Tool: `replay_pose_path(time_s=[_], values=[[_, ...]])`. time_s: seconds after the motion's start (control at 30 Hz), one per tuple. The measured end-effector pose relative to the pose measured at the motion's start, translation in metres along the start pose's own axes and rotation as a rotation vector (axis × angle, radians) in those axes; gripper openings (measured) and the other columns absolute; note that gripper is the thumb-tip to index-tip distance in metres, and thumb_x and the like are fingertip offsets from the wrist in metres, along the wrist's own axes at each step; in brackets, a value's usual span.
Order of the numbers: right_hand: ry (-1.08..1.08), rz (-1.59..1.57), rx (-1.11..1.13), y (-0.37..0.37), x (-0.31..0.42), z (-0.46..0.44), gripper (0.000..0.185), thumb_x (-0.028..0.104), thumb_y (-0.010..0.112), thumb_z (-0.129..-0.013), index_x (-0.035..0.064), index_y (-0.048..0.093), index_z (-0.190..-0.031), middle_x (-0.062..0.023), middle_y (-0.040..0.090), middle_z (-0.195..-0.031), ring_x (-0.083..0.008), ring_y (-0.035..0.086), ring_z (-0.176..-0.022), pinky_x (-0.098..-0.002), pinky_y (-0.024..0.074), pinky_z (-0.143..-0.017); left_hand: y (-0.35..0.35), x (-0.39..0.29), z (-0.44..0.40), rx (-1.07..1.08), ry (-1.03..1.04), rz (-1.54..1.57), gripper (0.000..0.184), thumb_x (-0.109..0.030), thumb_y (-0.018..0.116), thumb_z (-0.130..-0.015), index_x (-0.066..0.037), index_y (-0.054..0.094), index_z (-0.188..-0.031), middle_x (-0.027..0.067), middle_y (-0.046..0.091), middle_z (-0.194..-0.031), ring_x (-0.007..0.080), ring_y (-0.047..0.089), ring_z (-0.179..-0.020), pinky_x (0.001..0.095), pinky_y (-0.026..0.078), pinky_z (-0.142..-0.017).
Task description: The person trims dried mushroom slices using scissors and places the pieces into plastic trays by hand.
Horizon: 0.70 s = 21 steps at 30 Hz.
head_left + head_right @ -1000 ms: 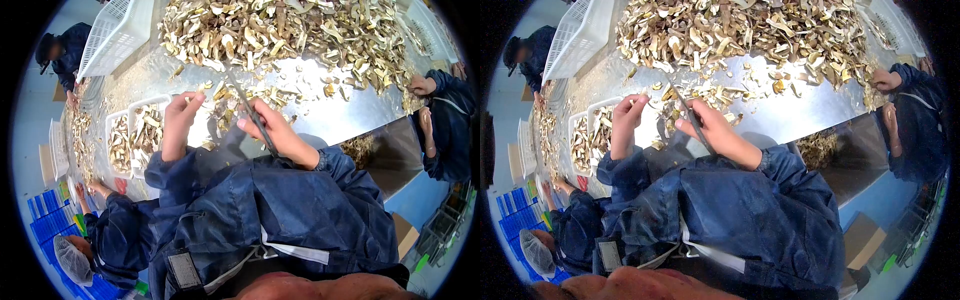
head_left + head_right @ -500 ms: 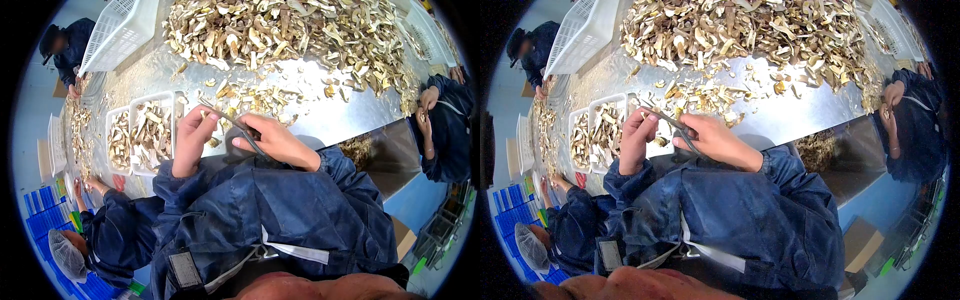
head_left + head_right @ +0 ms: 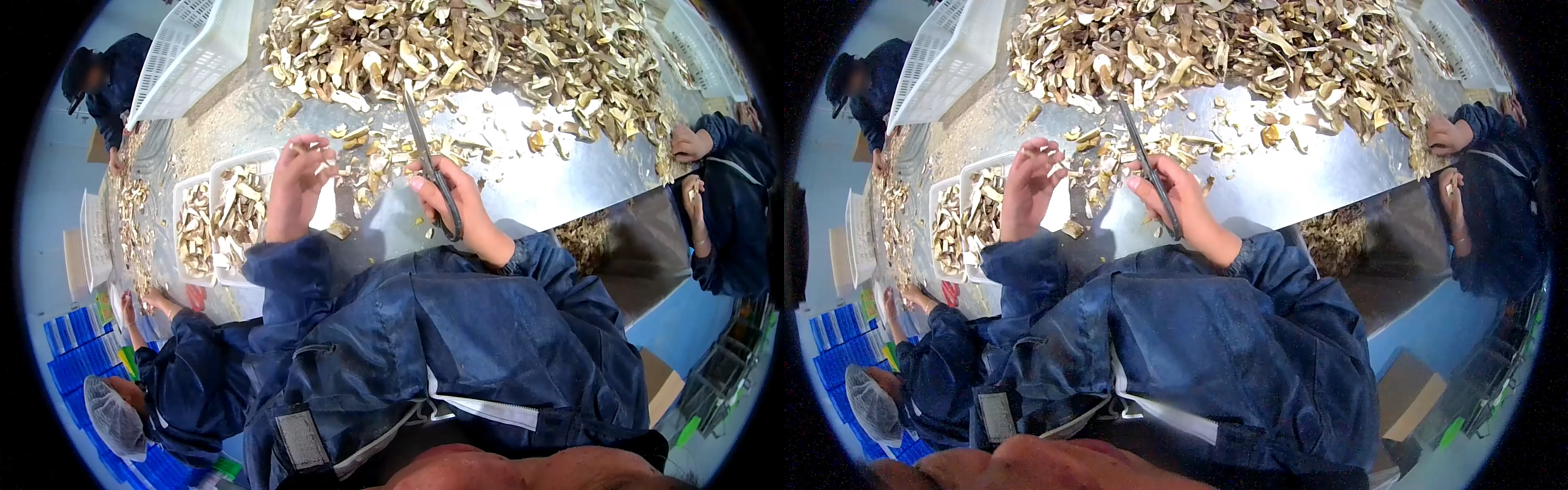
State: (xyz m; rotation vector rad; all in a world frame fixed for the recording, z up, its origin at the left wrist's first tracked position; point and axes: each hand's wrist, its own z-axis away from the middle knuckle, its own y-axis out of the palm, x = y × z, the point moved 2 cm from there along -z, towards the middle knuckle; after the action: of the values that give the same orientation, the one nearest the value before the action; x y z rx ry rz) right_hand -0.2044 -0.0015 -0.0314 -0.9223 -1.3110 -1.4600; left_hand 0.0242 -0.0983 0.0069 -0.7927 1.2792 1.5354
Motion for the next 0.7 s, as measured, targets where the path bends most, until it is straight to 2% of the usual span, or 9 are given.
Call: replay_pose_path(time_s=[0.1, 0.2, 0.23, 0.33, 0.37, 0.47, 0.57, 0.67, 0.7], values=[[-0.025, -0.017, 0.011, -0.003, -0.003, 0.000, 0.029, 0.019, 0.063, -0.100, 0.0012, 0.060, -0.123, 0.0031, 0.051, -0.067, -0.0063, 0.048, -0.056, -0.0222, 0.0377, -0.053, -0.009, 0.011, -0.043, 0.081, 0.059, -0.551, 0.017, -0.015, 0.068, -0.090, -0.005, 0.065, -0.104, 0.0092, 0.068, -0.090, 0.0164, 0.068, -0.083, 0.0313, 0.053, -0.068], [-0.052, 0.009, 0.040, -0.007, -0.002, 0.000, 0.030, 0.018, 0.063, -0.101, 0.0011, 0.058, -0.125, 0.0028, 0.051, -0.068, -0.0066, 0.047, -0.056, -0.0223, 0.0370, -0.053, 0.021, 0.014, -0.049, 0.045, 0.151, -1.191, 0.021, -0.022, 0.071, -0.088, -0.005, 0.070, -0.100, 0.0156, 0.069, -0.089, 0.0231, 0.069, -0.083, 0.0354, 0.053, -0.072], [-0.052, -0.022, 0.049, -0.007, -0.003, 0.000, 0.030, 0.018, 0.063, -0.101, 0.0011, 0.058, -0.125, 0.0028, 0.051, -0.068, -0.0066, 0.047, -0.056, -0.0223, 0.0368, -0.054, 0.015, 0.025, -0.058, 0.080, 0.358, -1.337, 0.027, -0.024, 0.071, -0.086, -0.004, 0.070, -0.105, 0.0231, 0.069, -0.095, 0.0335, 0.068, -0.085, 0.0409, 0.053, -0.076], [-0.054, -0.084, 0.060, -0.009, -0.008, -0.002, 0.032, 0.019, 0.064, -0.100, 0.0024, 0.058, -0.126, 0.0036, 0.051, -0.068, -0.0061, 0.047, -0.056, -0.0223, 0.0369, -0.053, 0.016, 0.030, -0.061, 0.111, 0.488, -1.431, 0.029, -0.024, 0.071, -0.084, -0.004, 0.070, -0.104, 0.0239, 0.069, -0.098, 0.0404, 0.066, -0.087, 0.0451, 0.052, -0.078], [-0.057, -0.095, 0.060, -0.009, -0.009, -0.002, 0.032, 0.021, 0.065, -0.100, 0.0034, 0.058, -0.126, 0.0045, 0.050, -0.068, -0.0056, 0.046, -0.055, -0.0223, 0.0371, -0.052, 0.015, 0.031, -0.062, 0.111, 0.410, -1.410, 0.027, -0.023, 0.071, -0.084, -0.003, 0.070, -0.102, 0.0244, 0.069, -0.098, 0.0423, 0.066, -0.089, 0.0461, 0.052, -0.079], [-0.052, -0.073, 0.061, -0.008, -0.010, -0.004, 0.033, 0.023, 0.067, -0.099, 0.0042, 0.059, -0.125, 0.0053, 0.050, -0.068, -0.0050, 0.046, -0.054, -0.0223, 0.0369, -0.050, 0.012, 0.029, -0.058, 0.117, 0.322, -1.368, 0.023, -0.020, 0.072, -0.084, -0.002, 0.070, -0.097, 0.0209, 0.070, -0.095, 0.0335, 0.068, -0.083, 0.0398, 0.053, -0.075], [-0.045, -0.059, 0.057, -0.009, -0.008, -0.004, 0.033, 0.023, 0.068, -0.098, 0.0040, 0.060, -0.124, 0.0052, 0.050, -0.068, -0.0049, 0.046, -0.054, -0.0220, 0.0361, -0.050, 0.024, 0.019, -0.037, 0.052, 0.137, -1.055, 0.015, -0.017, 0.072, -0.089, -0.004, 0.064, -0.091, 0.0052, 0.066, -0.079, 0.0122, 0.059, -0.070, 0.0291, 0.046, -0.061], [-0.038, -0.063, 0.048, -0.009, -0.009, -0.003, 0.034, 0.023, 0.068, -0.098, 0.0038, 0.060, -0.124, 0.0052, 0.050, -0.068, -0.0046, 0.046, -0.054, -0.0215, 0.0353, -0.050, 0.009, 0.022, -0.028, 0.119, -0.090, -0.405, 0.012, -0.014, 0.068, -0.093, -0.009, 0.059, -0.100, 0.0018, 0.065, -0.087, 0.0091, 0.056, -0.070, 0.0251, 0.044, -0.060], [-0.036, -0.063, 0.049, -0.008, -0.009, -0.004, 0.034, 0.022, 0.068, -0.098, 0.0038, 0.060, -0.125, 0.0052, 0.050, -0.068, -0.0045, 0.046, -0.054, -0.0212, 0.0351, -0.050, 0.016, 0.015, -0.019, 0.150, -0.166, -0.307, 0.014, -0.008, 0.063, -0.095, -0.011, 0.055, -0.105, 0.0045, 0.065, -0.092, 0.0098, 0.056, -0.071, 0.0237, 0.045, -0.062]])
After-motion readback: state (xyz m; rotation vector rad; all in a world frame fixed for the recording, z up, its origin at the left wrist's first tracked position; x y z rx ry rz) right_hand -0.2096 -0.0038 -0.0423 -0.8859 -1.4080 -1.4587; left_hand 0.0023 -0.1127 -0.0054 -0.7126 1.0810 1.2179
